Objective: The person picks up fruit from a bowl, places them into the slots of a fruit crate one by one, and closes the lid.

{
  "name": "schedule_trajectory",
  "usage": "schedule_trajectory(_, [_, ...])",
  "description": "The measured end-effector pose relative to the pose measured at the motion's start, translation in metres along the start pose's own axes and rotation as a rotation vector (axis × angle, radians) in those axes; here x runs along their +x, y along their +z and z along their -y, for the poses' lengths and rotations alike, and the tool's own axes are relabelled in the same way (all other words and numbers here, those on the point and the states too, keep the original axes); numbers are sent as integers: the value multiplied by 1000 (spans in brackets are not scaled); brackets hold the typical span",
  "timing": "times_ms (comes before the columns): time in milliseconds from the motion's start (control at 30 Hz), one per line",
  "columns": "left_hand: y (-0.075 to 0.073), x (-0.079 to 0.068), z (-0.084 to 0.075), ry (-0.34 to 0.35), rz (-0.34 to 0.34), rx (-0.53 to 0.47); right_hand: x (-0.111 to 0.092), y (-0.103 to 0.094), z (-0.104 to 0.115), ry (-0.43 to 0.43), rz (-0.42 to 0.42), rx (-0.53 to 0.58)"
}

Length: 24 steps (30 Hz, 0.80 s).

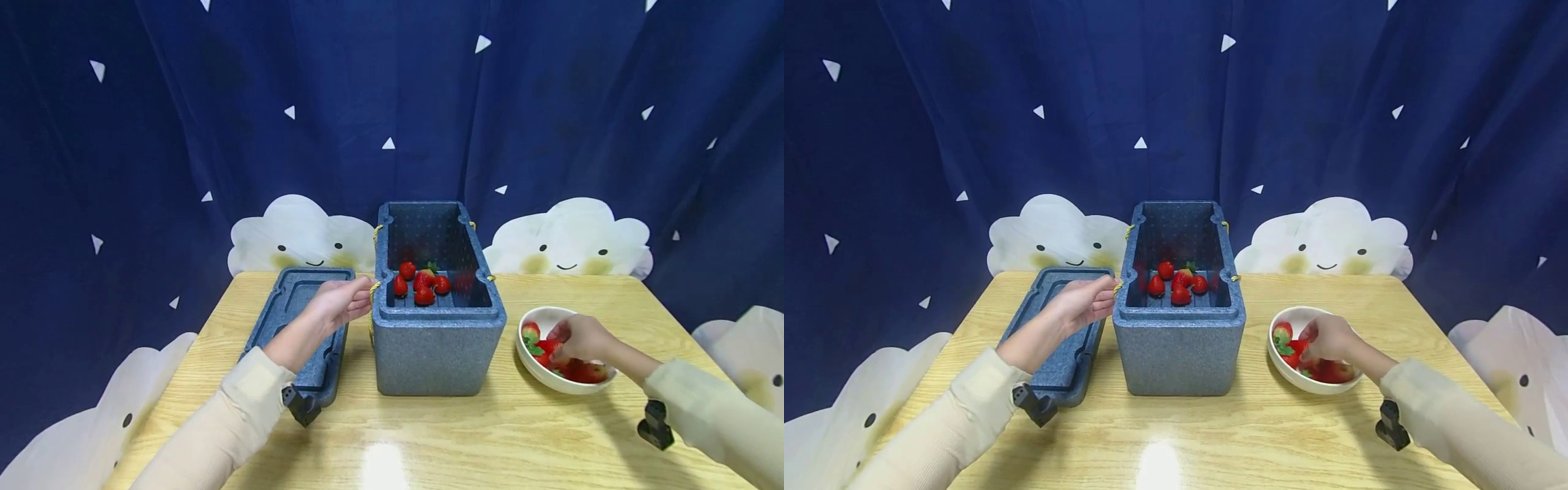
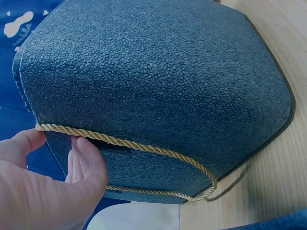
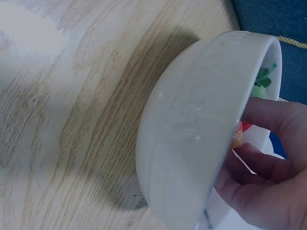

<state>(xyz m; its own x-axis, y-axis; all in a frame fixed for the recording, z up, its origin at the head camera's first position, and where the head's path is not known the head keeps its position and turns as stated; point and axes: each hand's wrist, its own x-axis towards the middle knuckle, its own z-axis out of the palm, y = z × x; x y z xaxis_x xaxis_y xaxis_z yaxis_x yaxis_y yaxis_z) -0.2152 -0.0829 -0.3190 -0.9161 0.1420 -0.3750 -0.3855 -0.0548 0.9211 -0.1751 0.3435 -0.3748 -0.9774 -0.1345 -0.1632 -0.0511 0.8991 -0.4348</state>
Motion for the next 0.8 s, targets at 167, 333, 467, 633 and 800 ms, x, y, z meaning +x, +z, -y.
schedule_trajectory(167, [0, -1, -1, -5, -1, -4, 0, -3, -1, 71, -1, 41])
schedule_trajectory(333, [-1, -1, 1, -3, 4, -11, -1, -6, -3, 122, 1, 62])
schedule_trajectory(467, [0, 0, 1, -7, 3, -5, -1, -12, -5, 127, -2, 62])
schedule_trajectory(633, [0, 0, 1, -4, 3, -9, -1, -21, -8, 119, -11, 70])
schedule_trajectory(800, [0, 2, 1, 1, 1, -5, -1, -28, -7, 106, -40, 108])
